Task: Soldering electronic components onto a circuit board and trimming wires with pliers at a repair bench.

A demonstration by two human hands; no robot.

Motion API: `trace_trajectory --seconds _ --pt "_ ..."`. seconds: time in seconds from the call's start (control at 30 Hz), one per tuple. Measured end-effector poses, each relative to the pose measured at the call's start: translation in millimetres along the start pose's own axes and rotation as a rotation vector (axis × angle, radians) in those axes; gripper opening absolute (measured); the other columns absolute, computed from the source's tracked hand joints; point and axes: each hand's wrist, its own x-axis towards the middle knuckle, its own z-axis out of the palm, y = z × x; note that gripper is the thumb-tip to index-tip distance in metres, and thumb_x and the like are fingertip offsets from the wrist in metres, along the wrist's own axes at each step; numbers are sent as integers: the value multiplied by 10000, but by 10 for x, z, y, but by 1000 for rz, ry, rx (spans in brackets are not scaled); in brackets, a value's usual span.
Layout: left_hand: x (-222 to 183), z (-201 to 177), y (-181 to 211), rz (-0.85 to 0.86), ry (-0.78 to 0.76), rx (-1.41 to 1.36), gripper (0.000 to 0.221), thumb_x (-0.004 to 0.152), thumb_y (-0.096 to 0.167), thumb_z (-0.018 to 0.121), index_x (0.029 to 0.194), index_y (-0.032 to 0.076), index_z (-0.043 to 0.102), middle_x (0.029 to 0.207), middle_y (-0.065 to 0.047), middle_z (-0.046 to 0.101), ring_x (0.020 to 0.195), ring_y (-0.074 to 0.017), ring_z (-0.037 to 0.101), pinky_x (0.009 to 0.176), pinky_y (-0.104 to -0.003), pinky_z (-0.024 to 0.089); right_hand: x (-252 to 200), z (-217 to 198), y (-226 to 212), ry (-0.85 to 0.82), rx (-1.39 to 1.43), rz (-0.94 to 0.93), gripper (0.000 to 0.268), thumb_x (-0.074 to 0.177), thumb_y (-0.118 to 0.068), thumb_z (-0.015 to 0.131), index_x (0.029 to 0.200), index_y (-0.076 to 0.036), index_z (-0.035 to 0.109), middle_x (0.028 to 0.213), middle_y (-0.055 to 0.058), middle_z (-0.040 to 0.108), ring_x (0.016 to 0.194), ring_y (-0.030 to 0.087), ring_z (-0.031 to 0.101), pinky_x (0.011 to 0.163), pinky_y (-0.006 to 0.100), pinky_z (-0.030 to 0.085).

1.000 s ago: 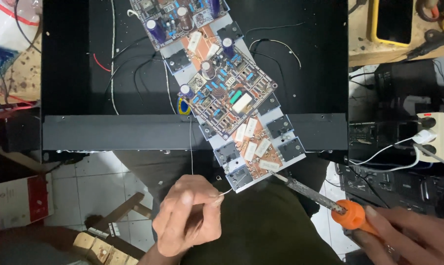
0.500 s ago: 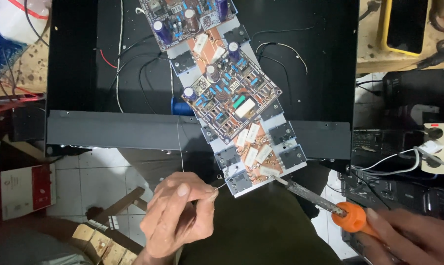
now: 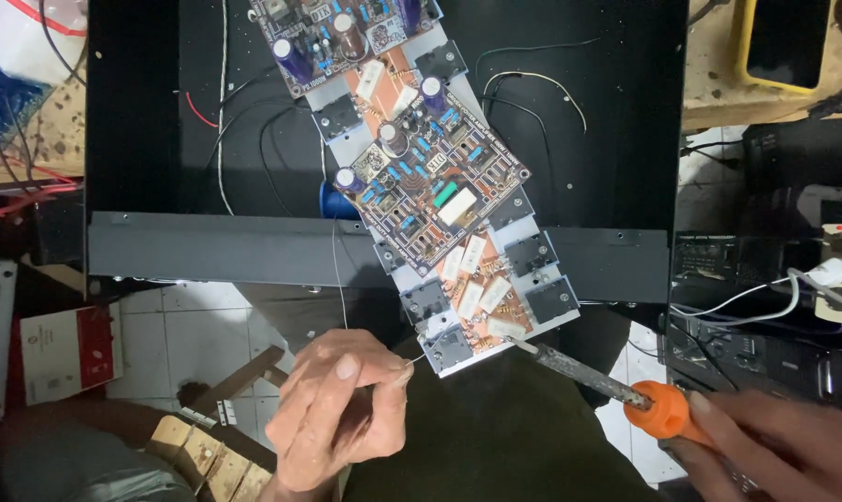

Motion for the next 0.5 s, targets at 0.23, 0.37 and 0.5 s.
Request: trace_trajectory --seconds 0.23,0.37,0.5 --pt "-26 -45 -21 -1 -46 12 589 967 44 771 1471 85 469 977 -109 741 776 -207 753 781 -329 705 -14 32 -32 69 27 47 591 728 -295 827 1265 -128 646 999 137 755 712 195 756 609 283 621" --pt "-116 -77 -77 -25 -80 15 620 951 88 799 1476 120 471 995 -81 750 816 -195 789 832 -323 712 -6 12 -74 32 10 81 616 719 -355 819 1267 -127 659 1018 144 764 698 186 761 625 288 637" --pt "-22 -49 -27 16 -21 29 574 954 36 775 1450 78 489 950 -112 740 775 -208 762 803 -346 716 76 -2 -170 113 20 77 541 745 -276 815 1239 -116 665 995 137 750 691 202 738 610 288 602"
